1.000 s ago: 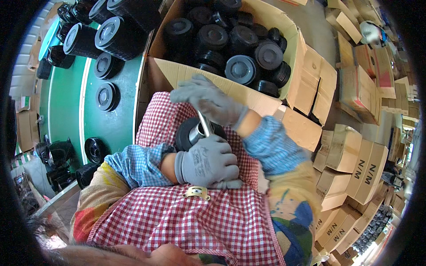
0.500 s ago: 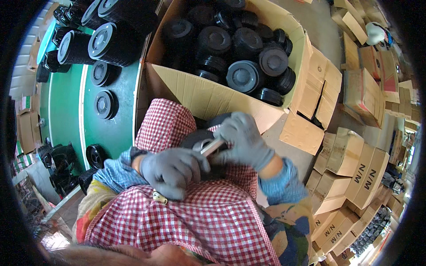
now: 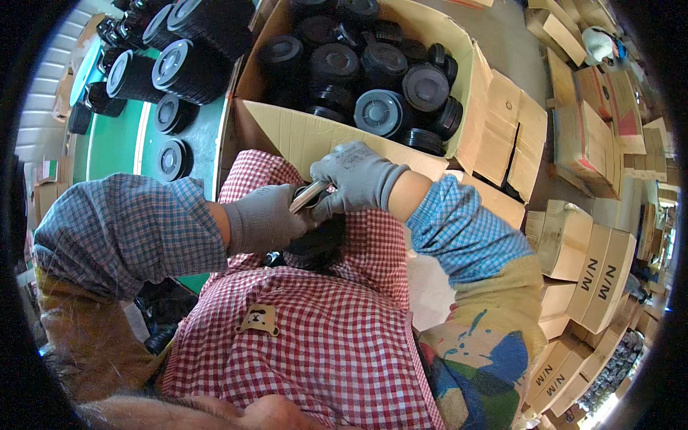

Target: The person sits on the floor and repeatedly picks up black cylindrical containers and circular lids from a cardboard box. They use a metal rod to press or fit the lids onto the containers, then place the assembled units on a green table. The process is repeated for multiple items.

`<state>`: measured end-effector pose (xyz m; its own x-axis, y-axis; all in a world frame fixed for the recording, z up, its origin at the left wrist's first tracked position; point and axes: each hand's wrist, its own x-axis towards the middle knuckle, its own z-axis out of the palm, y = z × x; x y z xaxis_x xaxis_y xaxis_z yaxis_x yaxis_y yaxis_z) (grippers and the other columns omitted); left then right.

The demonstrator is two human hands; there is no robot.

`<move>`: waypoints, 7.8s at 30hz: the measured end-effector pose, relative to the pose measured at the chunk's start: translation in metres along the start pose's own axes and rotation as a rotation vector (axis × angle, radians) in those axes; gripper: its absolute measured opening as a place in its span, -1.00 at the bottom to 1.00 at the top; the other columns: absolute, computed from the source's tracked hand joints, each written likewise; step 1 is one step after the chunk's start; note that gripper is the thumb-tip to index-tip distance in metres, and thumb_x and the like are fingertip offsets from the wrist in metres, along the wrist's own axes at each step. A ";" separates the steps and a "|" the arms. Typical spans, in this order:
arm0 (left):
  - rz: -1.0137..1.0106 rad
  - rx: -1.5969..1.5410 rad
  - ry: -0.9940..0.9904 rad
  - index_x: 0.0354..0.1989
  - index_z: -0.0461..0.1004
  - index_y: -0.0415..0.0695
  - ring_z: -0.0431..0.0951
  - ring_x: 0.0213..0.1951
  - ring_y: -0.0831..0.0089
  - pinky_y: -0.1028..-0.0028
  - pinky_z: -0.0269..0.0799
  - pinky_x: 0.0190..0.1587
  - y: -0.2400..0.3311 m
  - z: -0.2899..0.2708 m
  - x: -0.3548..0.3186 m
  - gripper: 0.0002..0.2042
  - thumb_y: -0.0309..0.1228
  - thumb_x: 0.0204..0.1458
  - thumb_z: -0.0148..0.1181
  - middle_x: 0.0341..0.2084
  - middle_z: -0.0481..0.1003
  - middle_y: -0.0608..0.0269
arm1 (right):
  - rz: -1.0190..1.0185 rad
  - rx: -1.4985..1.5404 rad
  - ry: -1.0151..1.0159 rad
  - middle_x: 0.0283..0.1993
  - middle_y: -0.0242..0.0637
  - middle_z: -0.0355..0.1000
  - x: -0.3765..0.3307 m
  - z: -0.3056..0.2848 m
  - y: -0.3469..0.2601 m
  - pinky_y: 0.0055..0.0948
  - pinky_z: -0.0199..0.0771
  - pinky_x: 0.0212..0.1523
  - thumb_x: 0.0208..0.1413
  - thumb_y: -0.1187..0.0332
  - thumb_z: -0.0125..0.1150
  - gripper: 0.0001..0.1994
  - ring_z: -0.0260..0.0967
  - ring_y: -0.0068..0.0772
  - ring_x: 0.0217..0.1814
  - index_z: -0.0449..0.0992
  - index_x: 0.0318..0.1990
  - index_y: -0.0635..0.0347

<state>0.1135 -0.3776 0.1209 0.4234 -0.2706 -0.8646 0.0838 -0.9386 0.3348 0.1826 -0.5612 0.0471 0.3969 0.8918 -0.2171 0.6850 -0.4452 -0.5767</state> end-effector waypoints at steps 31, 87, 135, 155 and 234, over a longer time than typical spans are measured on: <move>0.919 0.870 0.002 0.01 0.43 -0.01 0.67 -0.26 0.12 0.09 0.59 -0.23 -0.037 -0.061 0.100 -0.69 -0.25 0.10 0.21 -0.29 0.59 0.16 | 0.625 1.590 -0.033 -0.11 -0.32 0.40 -0.035 0.001 -0.068 -0.55 0.39 -0.49 0.32 0.32 0.10 -0.49 0.38 -0.50 -0.32 0.12 0.35 0.15; 0.192 -1.889 1.960 0.04 0.48 -0.28 0.59 -0.20 0.23 0.25 0.50 -0.04 -0.627 -0.231 0.097 -0.48 -0.38 -0.09 0.53 -0.17 0.60 0.08 | 0.141 0.248 0.412 0.00 -0.04 0.58 0.152 0.078 -0.089 -0.22 0.53 0.00 0.20 0.36 0.20 -0.49 0.56 -0.08 -0.04 0.39 0.31 0.31; 0.656 0.328 1.259 -0.09 0.56 -0.25 0.42 0.21 -0.04 0.14 0.44 0.19 -0.051 0.104 -0.087 -0.55 -0.26 -0.17 0.40 0.11 0.42 -0.07 | 0.030 0.570 0.730 0.09 -0.06 0.51 0.000 0.040 -0.109 -0.51 0.37 0.20 0.32 0.39 0.07 -0.64 0.42 -0.45 0.13 0.45 0.20 0.40; 1.049 0.307 0.966 -0.24 0.54 -0.08 0.28 0.34 -0.11 -0.09 0.24 0.31 -0.110 0.129 0.010 -0.56 -0.21 -0.29 0.57 0.30 0.32 -0.02 | 0.104 0.697 0.652 0.11 -0.16 0.57 -0.062 0.064 -0.092 -0.42 0.45 0.21 0.31 0.36 0.19 -0.68 0.49 -0.37 0.17 0.56 0.14 0.32; 1.470 -0.316 0.822 -0.14 0.59 -0.29 0.53 0.09 -0.01 0.12 0.45 0.18 -0.090 0.049 0.071 -0.74 -0.35 0.30 0.04 -0.04 0.55 -0.08 | -0.241 0.500 0.861 -0.13 -0.17 0.62 -0.039 0.082 -0.048 0.02 0.32 0.38 -0.06 0.61 0.39 -0.73 0.55 -0.12 0.07 0.35 -0.57 0.17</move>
<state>0.0918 -0.3223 0.0113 0.6099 -0.5334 0.5860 -0.6520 0.0825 0.7537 0.0843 -0.5676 0.0188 0.7216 0.5053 0.4733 0.5493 -0.0018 -0.8356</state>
